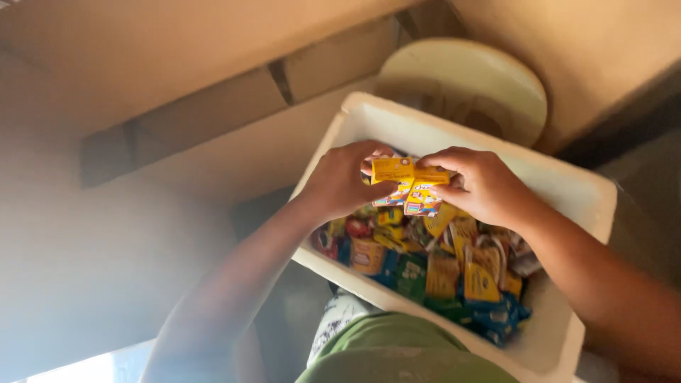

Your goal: Moving and stacking various food and beverage sachets from a cooler onto a shelf.

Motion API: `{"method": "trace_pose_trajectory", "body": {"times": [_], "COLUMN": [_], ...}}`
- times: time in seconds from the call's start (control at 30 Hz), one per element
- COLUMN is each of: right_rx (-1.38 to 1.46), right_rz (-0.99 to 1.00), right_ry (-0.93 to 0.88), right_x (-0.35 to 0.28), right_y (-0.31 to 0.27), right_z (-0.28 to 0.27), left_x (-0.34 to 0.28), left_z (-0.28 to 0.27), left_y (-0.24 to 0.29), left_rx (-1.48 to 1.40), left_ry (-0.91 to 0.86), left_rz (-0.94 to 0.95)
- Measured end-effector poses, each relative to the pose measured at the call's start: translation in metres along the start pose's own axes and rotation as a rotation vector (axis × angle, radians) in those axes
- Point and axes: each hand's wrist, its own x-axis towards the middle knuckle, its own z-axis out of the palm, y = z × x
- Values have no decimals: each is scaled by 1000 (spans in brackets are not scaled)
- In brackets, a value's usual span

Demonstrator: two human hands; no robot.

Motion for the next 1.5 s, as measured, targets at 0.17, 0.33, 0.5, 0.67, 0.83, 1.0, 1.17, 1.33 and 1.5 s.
{"method": "trace_pose_trajectory", "body": {"times": [0.17, 0.33, 0.5, 0.67, 0.83, 1.0, 1.17, 1.33, 1.5], "right_rx": [-51, -160, -215, -173, -132, -222, -202, -102, -21], "right_rz": [-149, -241, -518, -516, -502, -425, -341, -448, -522], "right_ry": [-9, 37, 152, 268, 331, 318, 308, 385, 412], "right_x": [81, 175, 275, 374, 452, 500, 536, 557, 553], "right_y": [-52, -98, -117, -108, -105, -90, -75, -64, -67], "right_z": [-39, -74, -97, -102, -97, -83, -58, -44, -34], "left_x": [35, 77, 123, 183, 231, 291, 305, 321, 301], "left_z": [-84, -171, -250, -307, -346, -364, -374, -379, -374], "left_y": [14, 19, 32, 16, 1, -50, -70, -102, -78], "left_rx": [214, 417, 655, 832, 967, 1025, 1043, 1058, 987], "left_ry": [79, 161, 235, 307, 330, 271, 220, 250, 286], "left_rz": [94, 244, 253, 52, -115, -206, -318, -280, -323]}}
